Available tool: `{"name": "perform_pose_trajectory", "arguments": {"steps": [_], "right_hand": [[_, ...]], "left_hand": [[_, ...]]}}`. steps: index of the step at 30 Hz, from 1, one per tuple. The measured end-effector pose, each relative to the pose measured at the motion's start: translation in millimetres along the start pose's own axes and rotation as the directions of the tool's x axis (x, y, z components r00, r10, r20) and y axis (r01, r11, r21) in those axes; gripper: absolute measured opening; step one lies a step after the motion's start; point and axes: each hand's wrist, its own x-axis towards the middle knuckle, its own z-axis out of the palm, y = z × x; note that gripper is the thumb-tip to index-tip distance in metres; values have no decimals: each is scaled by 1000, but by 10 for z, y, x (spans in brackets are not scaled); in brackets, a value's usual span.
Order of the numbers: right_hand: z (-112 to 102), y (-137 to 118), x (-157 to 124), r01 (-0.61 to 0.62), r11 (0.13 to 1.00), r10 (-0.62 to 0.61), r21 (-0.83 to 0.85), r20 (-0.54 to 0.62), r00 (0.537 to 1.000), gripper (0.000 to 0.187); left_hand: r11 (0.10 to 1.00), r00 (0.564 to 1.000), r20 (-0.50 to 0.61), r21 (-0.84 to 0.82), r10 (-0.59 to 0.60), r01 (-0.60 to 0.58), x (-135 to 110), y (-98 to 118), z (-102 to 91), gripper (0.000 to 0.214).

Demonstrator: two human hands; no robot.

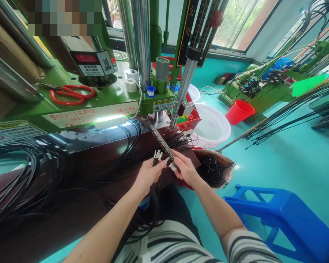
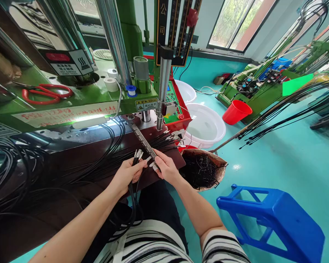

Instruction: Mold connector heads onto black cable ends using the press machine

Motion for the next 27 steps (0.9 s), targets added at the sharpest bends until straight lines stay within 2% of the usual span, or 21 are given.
{"name": "perform_pose_trajectory", "arguments": {"steps": [4,9,12,15,18,20,24,27], "right_hand": [[-14,16,-6,16,999,-15,-39,24,1000,50],[22,30,-34,54,981,-51,-186,18,999,49],[48,23,-35,23,991,-23,-134,4,1000,49],[51,15,-27,-19,1000,18,-19,-19,1000,48],[30,21,-15,-41,999,41,15,-12,999,46],[12,30,-7,-42,999,43,29,-6,999,46],[-2,31,1,-39,997,41,72,-23,999,45],[6,7,-2,-42,997,44,67,-22,999,47]], "left_hand": [[1000,1000,2,-27,-10,10,16,0,-10,32],[999,1000,-11,-46,-6,6,7,-10,-6,33],[994,991,-84,36,102,-99,11,-25,-23,33],[970,951,-204,113,233,-213,27,-28,-52,36],[956,920,-269,136,287,-258,33,-13,-80,37],[960,921,-270,100,280,-262,26,13,-98,34],[948,921,-319,-146,225,-282,1,74,-133,25],[978,972,-200,-141,126,-156,2,65,-132,27]]}}
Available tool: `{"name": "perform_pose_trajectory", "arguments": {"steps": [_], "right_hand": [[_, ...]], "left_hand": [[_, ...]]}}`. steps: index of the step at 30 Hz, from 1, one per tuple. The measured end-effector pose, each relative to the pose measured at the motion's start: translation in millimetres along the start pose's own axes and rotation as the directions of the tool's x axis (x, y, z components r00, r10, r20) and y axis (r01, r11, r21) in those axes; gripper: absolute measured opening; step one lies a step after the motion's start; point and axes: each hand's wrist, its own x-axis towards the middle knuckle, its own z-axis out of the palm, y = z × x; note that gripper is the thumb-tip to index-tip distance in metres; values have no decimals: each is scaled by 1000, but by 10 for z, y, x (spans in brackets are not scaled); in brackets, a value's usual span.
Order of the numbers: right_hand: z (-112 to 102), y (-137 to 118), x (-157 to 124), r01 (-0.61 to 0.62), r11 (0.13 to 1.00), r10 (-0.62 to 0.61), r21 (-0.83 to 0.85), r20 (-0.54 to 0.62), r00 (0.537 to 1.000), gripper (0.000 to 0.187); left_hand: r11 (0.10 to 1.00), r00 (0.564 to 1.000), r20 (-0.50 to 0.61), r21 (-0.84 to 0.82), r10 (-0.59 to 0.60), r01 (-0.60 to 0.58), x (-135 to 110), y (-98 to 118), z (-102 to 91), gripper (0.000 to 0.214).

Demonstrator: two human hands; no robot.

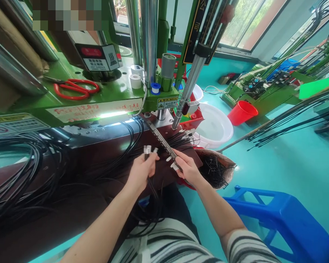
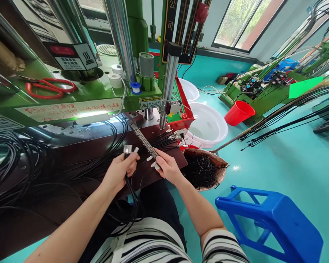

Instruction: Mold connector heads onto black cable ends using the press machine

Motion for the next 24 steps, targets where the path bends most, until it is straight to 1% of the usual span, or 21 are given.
{"name": "perform_pose_trajectory", "arguments": {"steps": [2,4,10,16,24], "right_hand": [[5,-21,-5,3,1000,-2,-22,21,1000,48],[4,-37,-8,1,999,1,-43,38,999,49],[-20,-27,3,20,996,-12,-90,86,996,51],[-26,16,21,63,963,-31,-261,123,992,47],[-37,54,22,115,941,-72,-319,144,987,47]], "left_hand": [[993,996,71,107,-61,53,7,-37,13,29],[985,994,84,164,-70,56,19,-74,28,30],[982,991,101,179,-85,66,33,-80,36,31],[972,996,86,234,-16,-5,43,-86,2,31],[969,995,87,235,55,-75,37,-132,-6,29]]}}
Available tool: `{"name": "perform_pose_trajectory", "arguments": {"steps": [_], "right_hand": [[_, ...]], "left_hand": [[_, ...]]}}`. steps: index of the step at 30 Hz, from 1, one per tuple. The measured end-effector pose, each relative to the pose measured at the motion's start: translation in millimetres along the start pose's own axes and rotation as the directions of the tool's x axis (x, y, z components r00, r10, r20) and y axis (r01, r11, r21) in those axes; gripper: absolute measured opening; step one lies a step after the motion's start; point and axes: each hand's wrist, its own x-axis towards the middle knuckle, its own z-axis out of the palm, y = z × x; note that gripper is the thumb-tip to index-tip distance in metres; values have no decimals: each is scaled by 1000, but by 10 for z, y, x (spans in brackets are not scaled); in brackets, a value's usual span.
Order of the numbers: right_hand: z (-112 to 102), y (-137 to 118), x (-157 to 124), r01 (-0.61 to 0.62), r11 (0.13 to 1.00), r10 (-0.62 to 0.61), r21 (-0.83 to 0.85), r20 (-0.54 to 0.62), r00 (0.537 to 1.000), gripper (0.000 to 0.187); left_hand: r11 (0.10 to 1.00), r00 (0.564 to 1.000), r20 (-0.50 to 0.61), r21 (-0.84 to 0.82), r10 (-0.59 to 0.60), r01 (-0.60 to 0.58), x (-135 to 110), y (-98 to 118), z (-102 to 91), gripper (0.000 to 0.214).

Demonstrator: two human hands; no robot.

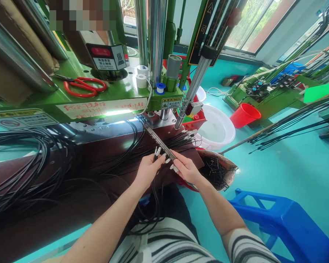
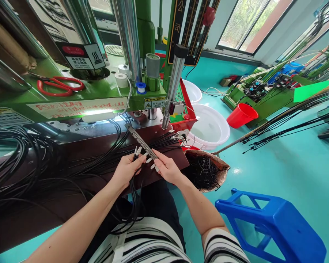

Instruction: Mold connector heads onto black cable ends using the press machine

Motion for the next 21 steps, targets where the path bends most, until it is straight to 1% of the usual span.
{"name": "perform_pose_trajectory", "arguments": {"steps": [3,6,8,10,11,12,13,14,17,19,21], "right_hand": [[7,-13,-3,-27,999,26,40,7,1000,48],[21,-56,-7,-75,986,79,149,-21,997,49],[26,-93,-12,-101,971,116,219,-59,991,49],[21,-125,-17,-109,959,134,262,-80,988,49],[15,-137,-18,-108,955,134,276,-76,988,49],[9,-145,-18,-107,953,131,285,-67,989,48],[2,-151,-18,-108,951,129,290,-53,990,47],[-4,-154,-16,-112,950,129,290,-39,991,46],[-22,-156,-13,-122,955,128,269,-7,992,44],[-35,-151,-11,-118,959,119,256,13,993,45],[-48,-142,-10,-114,962,108,247,36,993,46]], "left_hand": [[1000,1000,4,12,25,-25,-3,-9,18,30],[995,998,-21,74,66,-64,3,19,-1,31],[989,985,-109,83,134,-125,6,63,-43,30],[981,950,-246,16,192,-194,4,110,-92,29],[975,932,-305,-35,197,-217,1,129,-111,27],[971,921,-341,-80,187,-227,-4,142,-122,25],[969,922,-348,-112,169,-220,-10,148,-124,22],[972,934,-324,-126,148,-197,-16,148,-119,21],[989,984,-161,-116,71,-90,-34,129,-76,25],[993,997,-73,-119,3,-12,-39,118,-56,27],[990,998,-40,-131,-56,50,-39,118,-58,30]]}}
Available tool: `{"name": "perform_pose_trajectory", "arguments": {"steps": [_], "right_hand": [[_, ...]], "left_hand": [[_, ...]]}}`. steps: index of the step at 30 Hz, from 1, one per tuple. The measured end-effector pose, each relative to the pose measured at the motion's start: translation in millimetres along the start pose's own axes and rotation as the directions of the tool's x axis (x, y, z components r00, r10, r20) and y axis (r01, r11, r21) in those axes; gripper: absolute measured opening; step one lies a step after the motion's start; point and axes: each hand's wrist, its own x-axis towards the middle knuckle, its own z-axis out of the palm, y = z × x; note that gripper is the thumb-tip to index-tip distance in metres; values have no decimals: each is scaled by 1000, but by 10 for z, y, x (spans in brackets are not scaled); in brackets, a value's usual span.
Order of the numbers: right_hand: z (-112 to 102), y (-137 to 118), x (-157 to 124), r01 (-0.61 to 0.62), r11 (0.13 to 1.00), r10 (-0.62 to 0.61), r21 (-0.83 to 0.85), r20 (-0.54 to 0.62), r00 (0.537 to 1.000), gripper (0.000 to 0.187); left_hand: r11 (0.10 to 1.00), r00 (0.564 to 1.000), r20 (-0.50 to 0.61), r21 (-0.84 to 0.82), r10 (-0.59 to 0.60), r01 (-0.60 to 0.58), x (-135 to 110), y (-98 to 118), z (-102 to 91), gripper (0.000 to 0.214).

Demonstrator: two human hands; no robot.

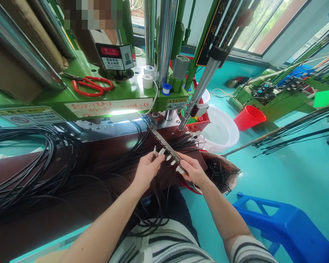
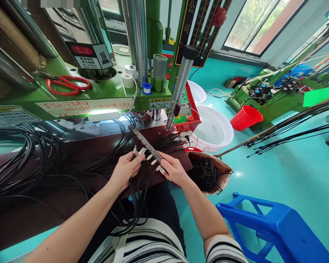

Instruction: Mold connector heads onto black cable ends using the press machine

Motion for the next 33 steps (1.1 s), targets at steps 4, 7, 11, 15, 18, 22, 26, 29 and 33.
{"name": "perform_pose_trajectory", "arguments": {"steps": [4,7,11,15,18,22,26,29,33], "right_hand": [[-32,21,6,7,1000,-6,-18,23,1000,45],[-46,30,11,12,1000,-11,-17,38,999,45],[-46,18,10,15,1000,-14,-13,43,999,44],[-42,-2,7,1,999,0,-38,20,1000,46],[-40,-9,4,-6,998,8,-64,24,1000,48],[-13,-15,1,-4,992,11,-125,53,999,53],[2,-12,2,-20,996,22,-90,23,999,50],[-25,6,7,-18,999,18,-30,-4,1000,49],[-54,16,15,-14,1000,14,4,3,1000,47]], "left_hand": [[996,996,49,-40,-73,75,11,33,-34,32],[992,991,88,-70,-101,108,24,57,-49,32],[989,988,95,-74,-120,127,38,65,-59,32],[988,987,102,-77,-123,131,42,74,-69,31],[989,987,104,-75,-121,129,42,81,-74,31],[997,996,53,-29,-74,76,42,39,-78,31],[991,996,-27,103,88,-85,59,-1,-86,30],[980,966,-165,70,197,-188,73,31,-101,28],[993,994,-72,-84,79,-85,67,85,-128,32]]}}
